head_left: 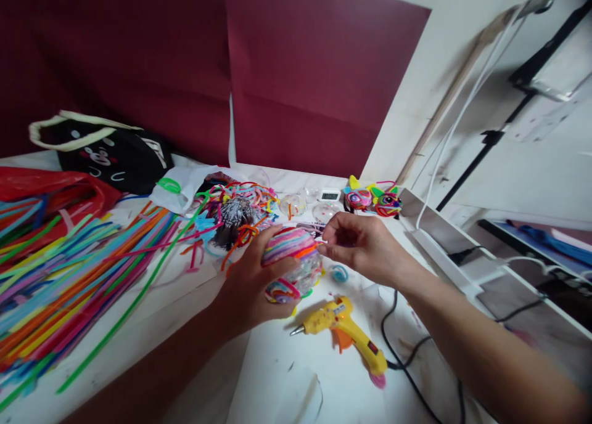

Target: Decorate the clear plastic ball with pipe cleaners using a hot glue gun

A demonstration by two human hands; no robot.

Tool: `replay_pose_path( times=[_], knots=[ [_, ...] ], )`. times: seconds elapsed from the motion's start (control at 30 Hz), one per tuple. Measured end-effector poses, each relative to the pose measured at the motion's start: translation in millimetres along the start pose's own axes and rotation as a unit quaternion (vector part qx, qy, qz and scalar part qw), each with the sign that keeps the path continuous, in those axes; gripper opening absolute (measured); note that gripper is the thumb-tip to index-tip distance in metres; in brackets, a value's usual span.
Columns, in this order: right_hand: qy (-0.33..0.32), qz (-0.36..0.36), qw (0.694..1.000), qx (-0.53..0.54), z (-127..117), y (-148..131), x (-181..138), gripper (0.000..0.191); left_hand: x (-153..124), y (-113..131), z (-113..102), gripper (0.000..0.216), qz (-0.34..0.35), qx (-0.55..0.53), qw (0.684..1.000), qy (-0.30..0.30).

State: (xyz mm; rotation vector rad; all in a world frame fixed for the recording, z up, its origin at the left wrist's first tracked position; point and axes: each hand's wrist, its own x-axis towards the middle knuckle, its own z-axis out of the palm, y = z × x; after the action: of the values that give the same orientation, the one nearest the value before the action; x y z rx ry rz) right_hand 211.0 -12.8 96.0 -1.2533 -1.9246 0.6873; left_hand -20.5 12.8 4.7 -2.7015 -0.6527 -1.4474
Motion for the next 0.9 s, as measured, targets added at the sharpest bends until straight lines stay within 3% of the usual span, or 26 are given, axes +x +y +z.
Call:
replay_pose_path(
  times=[0.3,0.6,0.9],
  knots=[
    [-0.009,0.029,0.999,0.045,4.2,6.6,1.6,0.011,-1.2,1.2,-0.2,0.063,-0.003,-0.017,1.0,-0.012],
    [-0.018,0.113,0.979,0.169,3.8,1.8,4.2,0.034,0.7,4.3,-2.5,0.065,-0.014,-0.04,0.999,-0.01],
    [-0.013,0.153,0.963,0.221,1.6,0.4,5.5,0.037,2.5,4.5,-4.6,0.066,0.006,-0.046,0.999,-0.011]
  ],
)
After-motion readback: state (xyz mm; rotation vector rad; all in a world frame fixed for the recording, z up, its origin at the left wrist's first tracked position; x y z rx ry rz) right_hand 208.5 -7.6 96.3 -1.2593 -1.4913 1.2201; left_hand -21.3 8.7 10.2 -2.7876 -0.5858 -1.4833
